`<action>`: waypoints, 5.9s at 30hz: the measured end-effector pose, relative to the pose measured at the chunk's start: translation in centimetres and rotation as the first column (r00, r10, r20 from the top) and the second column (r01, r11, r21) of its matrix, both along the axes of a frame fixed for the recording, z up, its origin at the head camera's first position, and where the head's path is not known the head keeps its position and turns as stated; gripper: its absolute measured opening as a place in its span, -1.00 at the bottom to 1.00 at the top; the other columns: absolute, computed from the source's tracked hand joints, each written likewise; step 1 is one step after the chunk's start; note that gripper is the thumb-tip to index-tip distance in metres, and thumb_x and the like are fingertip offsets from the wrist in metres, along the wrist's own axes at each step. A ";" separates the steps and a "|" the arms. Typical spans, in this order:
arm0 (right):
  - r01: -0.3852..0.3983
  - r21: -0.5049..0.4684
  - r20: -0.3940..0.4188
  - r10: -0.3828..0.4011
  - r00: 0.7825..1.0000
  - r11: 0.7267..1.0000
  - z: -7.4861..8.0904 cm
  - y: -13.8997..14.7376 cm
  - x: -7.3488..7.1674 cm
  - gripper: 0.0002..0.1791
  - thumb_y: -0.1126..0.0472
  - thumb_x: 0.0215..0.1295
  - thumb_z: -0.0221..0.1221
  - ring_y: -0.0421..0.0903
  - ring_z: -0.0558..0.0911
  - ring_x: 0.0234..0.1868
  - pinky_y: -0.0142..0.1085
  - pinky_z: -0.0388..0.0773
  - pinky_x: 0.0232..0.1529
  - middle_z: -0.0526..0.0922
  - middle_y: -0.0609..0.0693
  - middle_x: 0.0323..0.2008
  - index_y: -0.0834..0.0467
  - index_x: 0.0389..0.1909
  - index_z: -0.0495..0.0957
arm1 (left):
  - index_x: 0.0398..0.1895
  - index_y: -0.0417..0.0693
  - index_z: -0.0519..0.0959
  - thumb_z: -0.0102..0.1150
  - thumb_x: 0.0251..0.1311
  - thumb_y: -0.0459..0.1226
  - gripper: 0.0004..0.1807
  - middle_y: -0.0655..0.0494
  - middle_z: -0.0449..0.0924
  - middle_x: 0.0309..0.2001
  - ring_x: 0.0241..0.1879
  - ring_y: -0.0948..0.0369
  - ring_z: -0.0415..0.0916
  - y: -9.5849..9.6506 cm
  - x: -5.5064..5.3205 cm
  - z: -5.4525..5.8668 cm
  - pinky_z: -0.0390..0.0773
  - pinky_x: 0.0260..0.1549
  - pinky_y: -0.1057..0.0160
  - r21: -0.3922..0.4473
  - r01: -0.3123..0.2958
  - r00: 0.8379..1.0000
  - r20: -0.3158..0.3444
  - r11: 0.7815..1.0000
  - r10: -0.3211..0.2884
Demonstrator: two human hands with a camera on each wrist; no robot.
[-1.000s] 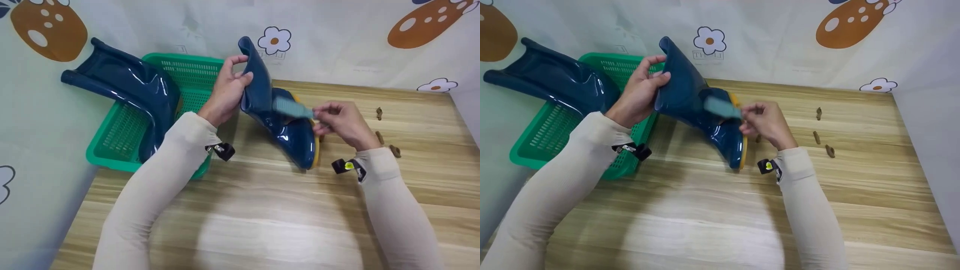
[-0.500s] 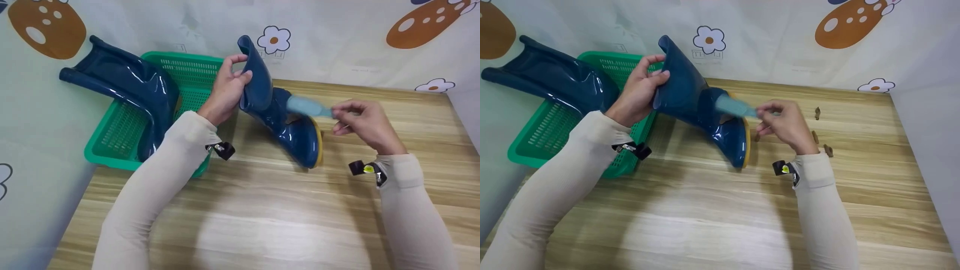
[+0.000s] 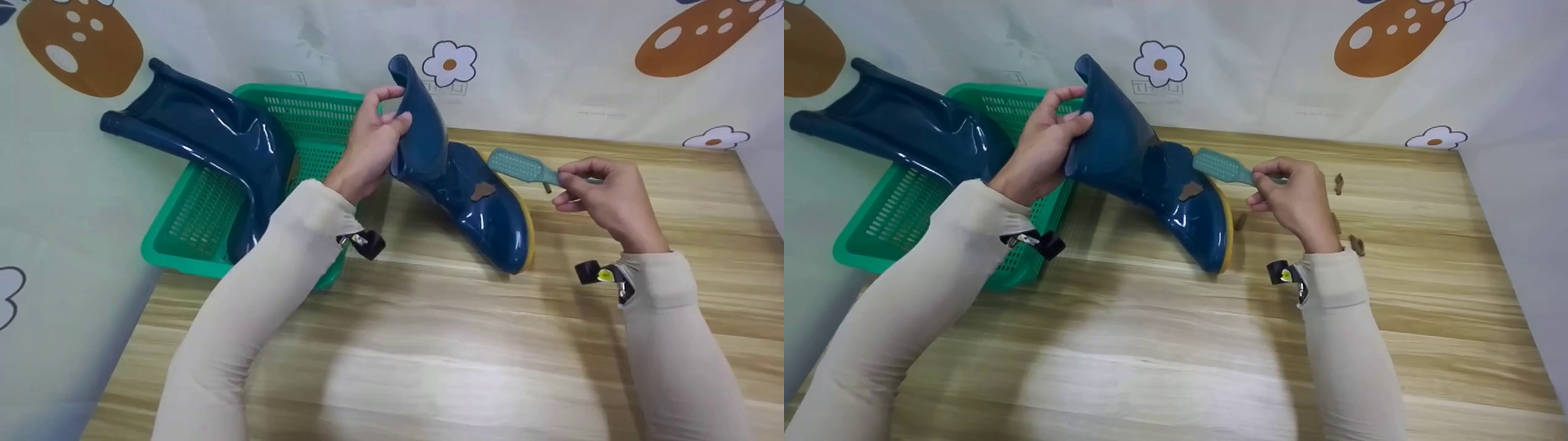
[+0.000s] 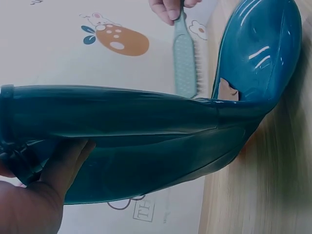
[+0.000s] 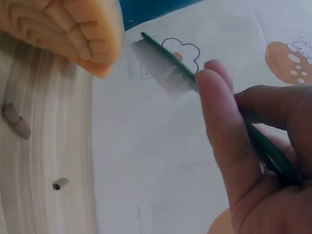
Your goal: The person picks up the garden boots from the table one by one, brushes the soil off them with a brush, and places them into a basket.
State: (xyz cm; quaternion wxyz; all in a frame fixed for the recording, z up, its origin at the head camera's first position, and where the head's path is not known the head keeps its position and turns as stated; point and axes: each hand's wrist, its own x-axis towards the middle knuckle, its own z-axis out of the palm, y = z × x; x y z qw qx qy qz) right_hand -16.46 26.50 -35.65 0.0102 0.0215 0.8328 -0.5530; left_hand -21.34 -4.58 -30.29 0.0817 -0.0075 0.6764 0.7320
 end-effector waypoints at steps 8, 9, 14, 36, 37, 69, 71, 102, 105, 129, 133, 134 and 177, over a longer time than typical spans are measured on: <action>-0.121 0.144 0.067 0.113 0.991 0.982 -0.1 -0.9 0.1 -0.77 0.30 0.28 0.13 -0.09 0.67 -0.53 -0.26 0.61 -0.43 0.63 0.13 -0.38 0.40 -0.16 0.55 | 0.15 0.12 0.26 -0.11 0.37 -0.33 -0.67 0.04 0.53 -0.01 -0.11 0.15 0.56 0.2 -0.2 0.2 0.57 -0.17 0.16 0.041 0.000 1.000 0.006 0.999 -0.001; -0.091 0.152 0.034 0.087 0.996 0.984 -0.1 -1.0 0.0 -0.77 0.30 0.28 0.13 -0.10 0.66 -0.54 -0.27 0.61 -0.44 0.63 0.14 -0.37 0.41 -0.17 0.56 | 0.15 0.12 0.26 -0.12 0.37 -0.33 -0.67 0.05 0.53 0.00 -0.11 0.16 0.56 0.2 -0.2 0.1 0.56 -0.16 0.16 0.038 0.000 1.000 0.006 0.999 0.000; 0.028 0.115 -0.081 -0.019 0.997 0.993 -0.3 -0.9 -0.2 -0.78 0.32 0.27 0.13 -0.16 0.66 -0.56 -0.34 0.60 -0.45 0.58 0.16 -0.34 0.42 -0.18 0.55 | 0.15 0.13 0.27 -0.11 0.37 -0.33 -0.67 0.07 0.51 0.03 -0.08 0.19 0.54 0.3 -0.2 0.1 0.55 -0.12 0.16 0.014 -0.007 1.000 0.009 1.000 0.007; -0.078 0.015 0.003 0.078 0.997 0.997 -1.1 -0.7 0.3 -0.76 0.31 0.26 0.15 -0.07 0.67 -0.52 -0.23 0.61 -0.42 0.61 0.15 -0.33 0.43 -0.16 0.55 | 0.17 0.15 0.23 -0.15 0.38 -0.34 -0.66 0.02 0.52 0.00 -0.14 0.12 0.58 0.3 -0.2 0.0 0.60 -0.25 0.16 0.050 0.011 1.000 0.019 0.999 -0.012; -0.090 0.040 0.014 0.089 0.996 0.995 -1.1 -0.7 0.3 -0.76 0.31 0.26 0.15 -0.07 0.67 -0.52 -0.24 0.61 -0.42 0.61 0.17 -0.30 0.42 -0.16 0.55 | 0.16 0.15 0.23 -0.15 0.38 -0.34 -0.66 0.02 0.52 0.00 -0.15 0.11 0.58 0.3 -0.2 0.0 0.60 -0.26 0.16 0.048 0.009 1.000 0.020 0.999 -0.010; -0.095 -0.027 0.026 0.096 0.995 0.995 -1.5 0.1 0.7 -0.76 0.34 0.26 0.14 -0.08 0.67 -0.50 -0.25 0.61 -0.40 0.61 0.13 -0.32 0.46 -0.15 0.52 | 0.19 0.26 0.19 -0.13 0.38 -0.30 -0.62 0.05 0.54 -0.03 -0.16 0.08 0.57 0.3 -0.5 0.3 0.58 -0.25 0.08 0.000 -0.015 0.998 0.061 1.000 0.015; -0.036 0.015 -0.003 0.036 0.999 0.999 -1.4 0.1 0.7 -0.77 0.34 0.26 0.14 -0.10 0.67 -0.51 -0.27 0.61 -0.40 0.60 0.12 -0.32 0.44 -0.16 0.53 | 0.19 0.27 0.20 -0.13 0.38 -0.29 -0.62 0.06 0.53 -0.01 -0.13 0.09 0.56 0.3 -0.6 0.4 0.56 -0.21 0.05 -0.011 -0.016 0.998 0.063 1.000 0.017; 0.123 0.044 -0.021 -0.122 0.992 0.991 -1.8 1.6 0.2 -0.77 0.33 0.28 0.10 -0.15 0.67 -0.52 -0.29 0.61 -0.39 0.54 0.10 -0.35 0.43 -0.15 0.51 | 0.19 0.29 0.20 -0.13 0.39 -0.27 -0.62 0.06 0.50 0.01 -0.08 0.09 0.51 -0.1 -1.2 0.5 0.53 -0.18 0.04 -0.046 -0.015 0.997 0.076 0.999 0.019; 0.120 -0.035 -0.029 -0.121 0.992 0.992 -1.7 1.8 0.4 -0.76 0.32 0.25 0.14 -0.13 0.67 -0.53 -0.29 0.61 -0.42 0.56 0.09 -0.38 0.42 -0.16 0.51 | 0.20 0.29 0.20 -0.13 0.39 -0.27 -0.62 0.05 0.51 0.00 -0.09 0.09 0.51 -0.3 -1.2 0.6 0.54 -0.20 0.06 -0.056 -0.014 0.997 0.077 0.998 0.019; 0.145 -0.017 -0.064 -0.146 0.987 0.989 -2.5 3.1 1.7 -0.77 0.33 0.26 0.13 -0.15 0.66 -0.56 -0.29 0.60 -0.44 0.56 0.08 -0.36 0.44 -0.16 0.51 | -0.04 -0.04 0.36 -0.01 0.32 -0.19 -0.78 0.00 0.59 -0.11 -0.17 0.10 0.57 0.1 -1.0 0.9 0.58 -0.21 0.17 -0.030 0.015 0.999 0.050 0.999 -0.014; 0.188 -0.032 -0.040 -0.189 0.981 0.982 -2.8 4.2 2.2 -0.74 0.34 0.26 0.13 -0.14 0.67 -0.55 -0.29 0.60 -0.43 0.55 0.07 -0.34 0.47 -0.13 0.48 | -0.06 -0.02 0.35 -0.04 0.34 -0.20 -0.82 -0.01 0.59 -0.13 -0.19 0.08 0.57 0.3 -1.1 1.3 0.59 -0.25 0.18 -0.048 0.013 0.998 0.062 0.999 -0.010; 0.190 -0.038 -0.034 -0.191 0.981 0.981 -2.9 4.5 2.4 -0.73 0.34 0.25 0.14 -0.14 0.67 -0.55 -0.30 0.60 -0.43 0.56 0.06 -0.34 0.47 -0.13 0.47 | -0.06 -0.02 0.34 -0.05 0.34 -0.20 -0.82 0.00 0.59 -0.13 -0.19 0.08 0.57 0.5 -1.2 1.5 0.59 -0.26 0.18 -0.050 0.018 0.998 0.062 0.999 -0.015; 0.241 0.205 -0.132 -0.217 0.967 0.949 -5.5 7.5 4.5 -0.75 0.30 0.27 0.13 -0.29 0.66 -0.45 -0.45 0.57 -0.35 0.66 -0.07 -0.44 0.45 -0.18 0.51 | 0.11 0.11 0.31 -0.02 0.32 -0.20 -0.69 0.01 0.46 0.03 -0.05 0.09 0.52 -1.7 0.1 10.5 0.56 -0.13 0.16 -0.174 0.184 0.947 -0.233 0.967 -0.222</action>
